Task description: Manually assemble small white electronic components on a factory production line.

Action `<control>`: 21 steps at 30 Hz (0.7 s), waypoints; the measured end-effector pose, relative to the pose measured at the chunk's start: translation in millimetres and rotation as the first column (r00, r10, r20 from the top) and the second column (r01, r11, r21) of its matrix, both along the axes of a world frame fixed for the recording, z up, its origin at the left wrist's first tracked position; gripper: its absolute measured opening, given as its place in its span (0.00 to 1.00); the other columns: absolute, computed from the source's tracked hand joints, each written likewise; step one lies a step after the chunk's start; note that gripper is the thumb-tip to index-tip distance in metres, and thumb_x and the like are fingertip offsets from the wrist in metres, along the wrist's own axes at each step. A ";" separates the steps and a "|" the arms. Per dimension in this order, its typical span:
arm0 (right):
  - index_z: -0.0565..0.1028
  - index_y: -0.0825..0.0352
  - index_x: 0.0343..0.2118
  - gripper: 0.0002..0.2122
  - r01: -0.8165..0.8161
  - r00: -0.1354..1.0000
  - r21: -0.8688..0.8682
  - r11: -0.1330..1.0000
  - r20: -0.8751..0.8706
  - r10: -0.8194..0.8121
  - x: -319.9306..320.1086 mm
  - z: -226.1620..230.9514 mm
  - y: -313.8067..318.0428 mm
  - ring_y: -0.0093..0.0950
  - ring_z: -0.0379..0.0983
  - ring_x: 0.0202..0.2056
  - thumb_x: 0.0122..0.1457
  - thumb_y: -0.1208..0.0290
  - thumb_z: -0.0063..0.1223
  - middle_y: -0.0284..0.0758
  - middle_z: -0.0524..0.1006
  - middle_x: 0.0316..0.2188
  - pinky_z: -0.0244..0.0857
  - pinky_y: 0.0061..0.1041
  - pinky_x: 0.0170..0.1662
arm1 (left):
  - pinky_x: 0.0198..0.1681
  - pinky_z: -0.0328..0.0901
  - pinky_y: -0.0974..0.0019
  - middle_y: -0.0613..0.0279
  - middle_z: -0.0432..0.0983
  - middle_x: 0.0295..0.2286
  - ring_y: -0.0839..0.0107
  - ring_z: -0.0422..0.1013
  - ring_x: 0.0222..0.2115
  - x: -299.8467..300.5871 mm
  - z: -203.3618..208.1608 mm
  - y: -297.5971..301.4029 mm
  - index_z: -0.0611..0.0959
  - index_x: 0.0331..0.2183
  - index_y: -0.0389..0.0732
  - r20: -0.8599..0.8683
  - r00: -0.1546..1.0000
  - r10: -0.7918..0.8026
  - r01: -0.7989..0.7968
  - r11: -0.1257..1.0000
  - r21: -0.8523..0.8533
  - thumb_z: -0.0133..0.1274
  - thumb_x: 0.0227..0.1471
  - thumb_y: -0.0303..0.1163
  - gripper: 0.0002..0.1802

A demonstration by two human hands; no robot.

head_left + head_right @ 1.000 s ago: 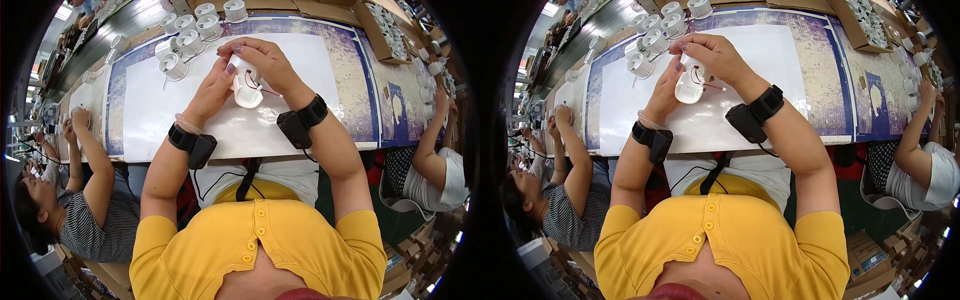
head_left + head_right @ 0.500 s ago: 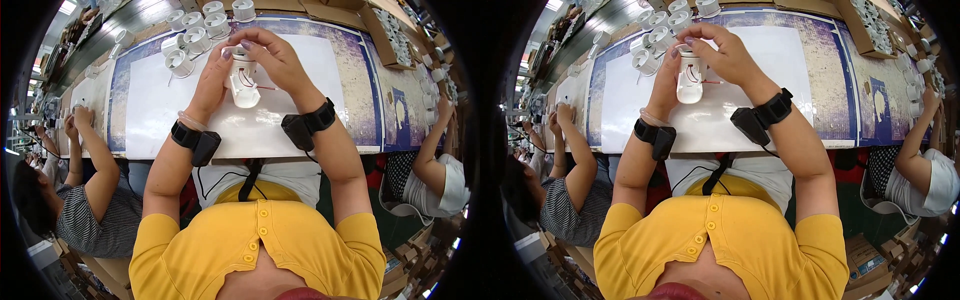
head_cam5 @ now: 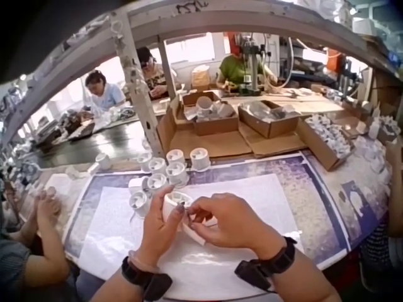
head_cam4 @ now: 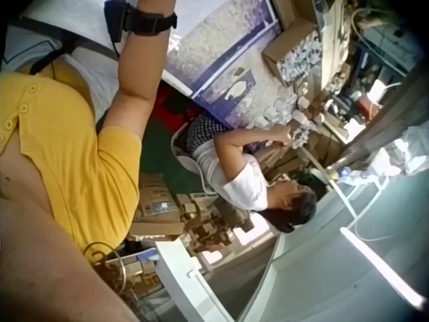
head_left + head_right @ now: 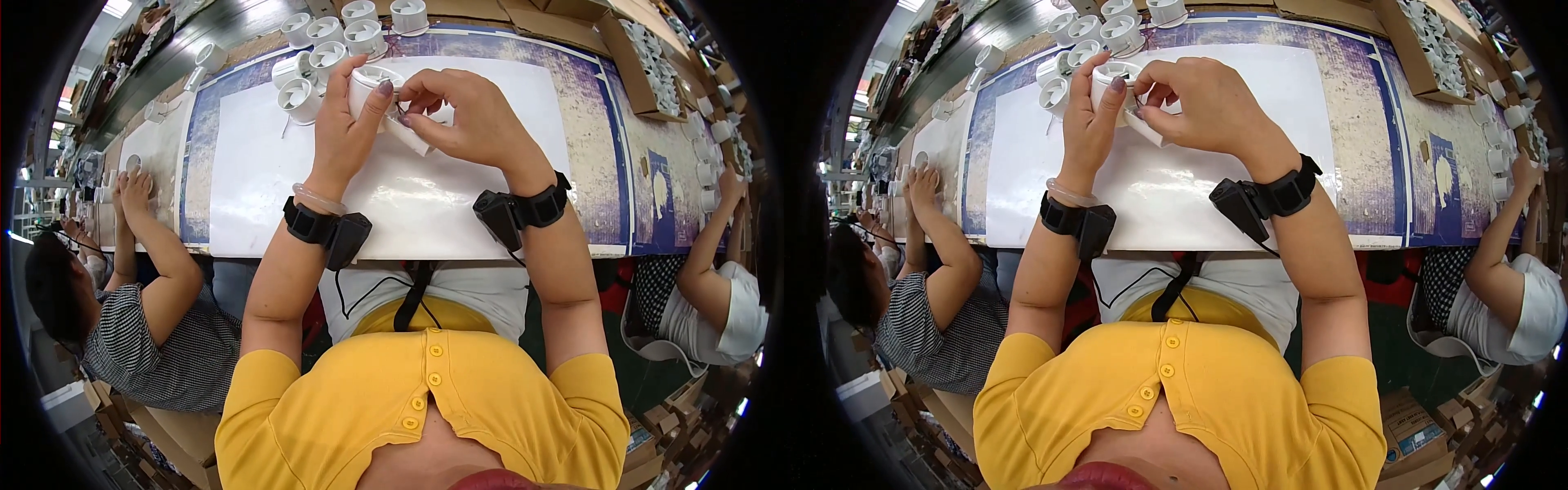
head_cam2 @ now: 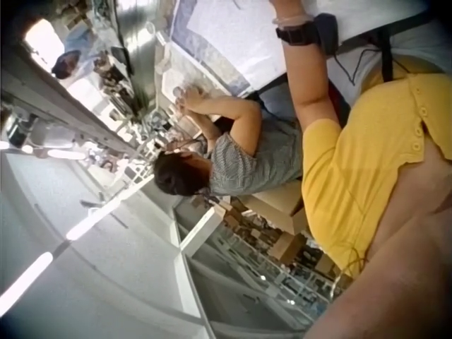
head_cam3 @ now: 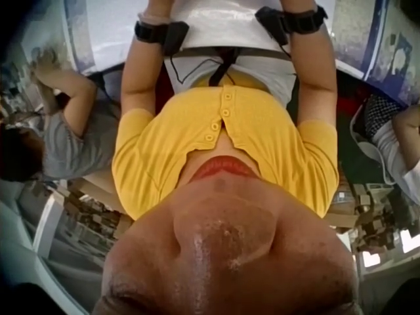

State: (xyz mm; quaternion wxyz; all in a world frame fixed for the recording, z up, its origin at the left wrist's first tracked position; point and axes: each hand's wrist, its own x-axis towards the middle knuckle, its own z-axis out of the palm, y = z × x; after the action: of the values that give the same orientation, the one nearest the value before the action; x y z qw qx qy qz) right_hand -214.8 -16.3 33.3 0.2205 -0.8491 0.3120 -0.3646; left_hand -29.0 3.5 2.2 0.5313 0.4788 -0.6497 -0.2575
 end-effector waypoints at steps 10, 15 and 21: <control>0.78 0.63 0.25 0.04 0.057 0.991 -0.105 0.993 -0.112 -0.069 -1.2 -7.6 -4.4 0.27 0.71 0.28 0.47 0.71 0.56 0.30 0.77 0.26 0.65 0.26 0.33 | 0.44 0.63 0.70 0.56 0.71 0.42 0.69 0.69 0.41 0.0 0.6 0.8 0.68 0.51 0.40 0.060 0.997 0.054 -0.055 0.998 0.021 0.51 0.55 0.46 0.28; 0.78 0.65 0.23 0.06 0.126 0.990 0.070 0.990 -0.078 -0.120 2.3 -3.4 -1.9 0.30 0.70 0.27 0.47 0.67 0.55 0.32 0.76 0.22 0.65 0.27 0.33 | 0.40 0.66 0.66 0.52 0.73 0.39 0.63 0.72 0.38 1.2 -5.4 -1.6 0.69 0.50 0.39 0.113 0.989 0.100 -0.094 0.994 -0.056 0.54 0.52 0.49 0.31; 0.78 0.66 0.23 0.10 0.206 0.967 0.097 0.974 -0.175 -0.187 8.2 -1.2 0.6 0.32 0.72 0.25 0.47 0.64 0.54 0.34 0.76 0.19 0.66 0.28 0.31 | 0.42 0.66 0.63 0.52 0.73 0.39 0.58 0.71 0.40 -3.8 -5.0 0.7 0.70 0.49 0.39 0.298 0.934 0.197 -0.140 0.969 -0.202 0.56 0.50 0.48 0.31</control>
State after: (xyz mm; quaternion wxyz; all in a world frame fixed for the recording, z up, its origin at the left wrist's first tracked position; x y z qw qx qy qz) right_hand -206.6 -15.7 32.1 0.2050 -0.8270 0.4325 -0.2949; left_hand -32.8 4.2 -2.8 0.4811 0.5188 -0.7030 -0.0722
